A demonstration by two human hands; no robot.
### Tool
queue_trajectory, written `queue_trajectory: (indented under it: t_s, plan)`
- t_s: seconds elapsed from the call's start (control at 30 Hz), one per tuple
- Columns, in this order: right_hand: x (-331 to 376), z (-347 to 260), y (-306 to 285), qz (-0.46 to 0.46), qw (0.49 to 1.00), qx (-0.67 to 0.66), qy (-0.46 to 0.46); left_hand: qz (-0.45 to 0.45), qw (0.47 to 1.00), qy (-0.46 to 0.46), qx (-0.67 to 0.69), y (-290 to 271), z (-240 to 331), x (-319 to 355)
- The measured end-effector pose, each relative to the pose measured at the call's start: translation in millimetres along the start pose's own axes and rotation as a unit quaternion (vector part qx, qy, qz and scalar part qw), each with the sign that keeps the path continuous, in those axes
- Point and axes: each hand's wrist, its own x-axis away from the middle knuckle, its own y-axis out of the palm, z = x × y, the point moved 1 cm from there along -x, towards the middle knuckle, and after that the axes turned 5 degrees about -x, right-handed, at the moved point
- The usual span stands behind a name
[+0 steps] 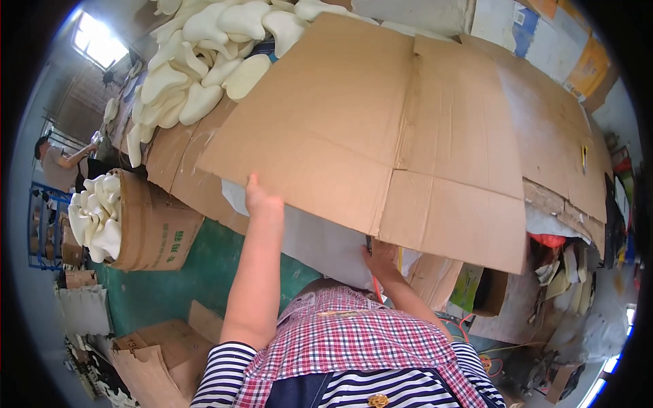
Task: Applying spray adhesive to black bike seat covers and arranging them on cardboard.
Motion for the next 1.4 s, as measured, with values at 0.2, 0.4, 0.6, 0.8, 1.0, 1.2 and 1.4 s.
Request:
queue_trajectory:
  t_s: [0.2,0.4,0.6,0.8,1.0,1.2,1.4]
  plan:
    - [38,31,-26,0.055,0.998,-0.018,-0.035,0.061,0.998,-0.029,-0.02,-92,0,2]
    - [153,66,-125,-0.112,0.989,-0.096,0.001,0.164,0.985,-0.002,-0.05,-174,-46,3]
    - [281,136,-163,0.004,0.945,-0.267,0.191,0.186,0.981,0.011,-0.058,-221,-35,-30]
    - [329,161,-180,0.249,0.881,-0.22,0.336,0.244,0.962,0.02,-0.119,-233,-14,-43]
    - [229,95,-192,0.39,0.799,-0.364,0.278,0.197,0.971,0.004,-0.135,-302,-14,-40]
    - [119,86,-207,0.42,0.838,-0.312,0.154,0.206,0.972,-0.062,-0.093,-267,-8,-3]
    - [51,104,-219,0.43,0.884,-0.153,0.095,0.225,0.97,-0.048,-0.074,-280,-22,14]
